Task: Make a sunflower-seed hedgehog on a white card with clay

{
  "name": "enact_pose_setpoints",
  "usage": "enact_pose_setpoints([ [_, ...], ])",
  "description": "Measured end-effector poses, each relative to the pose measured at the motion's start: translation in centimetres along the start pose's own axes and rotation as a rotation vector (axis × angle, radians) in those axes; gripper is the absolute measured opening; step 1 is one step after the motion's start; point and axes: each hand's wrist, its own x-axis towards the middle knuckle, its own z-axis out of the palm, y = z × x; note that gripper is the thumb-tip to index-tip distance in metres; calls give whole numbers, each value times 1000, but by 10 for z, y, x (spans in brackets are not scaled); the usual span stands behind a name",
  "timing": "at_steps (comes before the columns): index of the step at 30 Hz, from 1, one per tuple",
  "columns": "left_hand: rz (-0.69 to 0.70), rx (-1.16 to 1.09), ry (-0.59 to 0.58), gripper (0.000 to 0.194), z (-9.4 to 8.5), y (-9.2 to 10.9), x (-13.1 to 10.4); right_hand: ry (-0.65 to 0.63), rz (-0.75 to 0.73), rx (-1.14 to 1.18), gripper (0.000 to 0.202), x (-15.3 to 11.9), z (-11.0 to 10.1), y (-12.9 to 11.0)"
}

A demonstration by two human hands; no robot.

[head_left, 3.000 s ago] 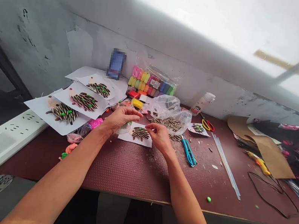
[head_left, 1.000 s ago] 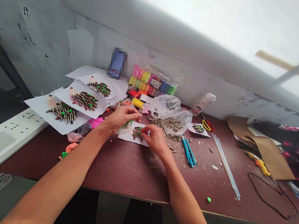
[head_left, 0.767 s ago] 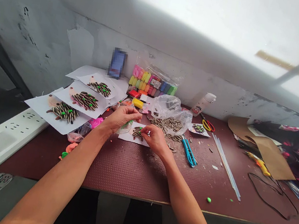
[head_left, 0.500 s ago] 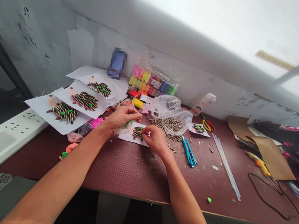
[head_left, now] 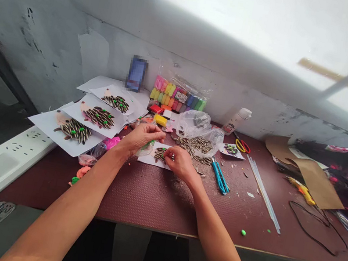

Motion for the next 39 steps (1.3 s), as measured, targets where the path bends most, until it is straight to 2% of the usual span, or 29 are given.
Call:
enact_pose_setpoints([
  [9, 30, 25, -16, 34, -1, -1, 0, 47, -2, 16, 16, 0, 2, 3],
  [18, 3, -3, -5, 34, 1, 2, -1, 77, -19, 32, 15, 0, 2, 2],
  [28, 15, 15, -16, 31, 0, 0, 0, 23, 8, 14, 15, 0, -1, -2],
  [39, 16, 16, -24, 32, -1, 0, 0, 78, -31, 17, 21, 1, 4, 4],
])
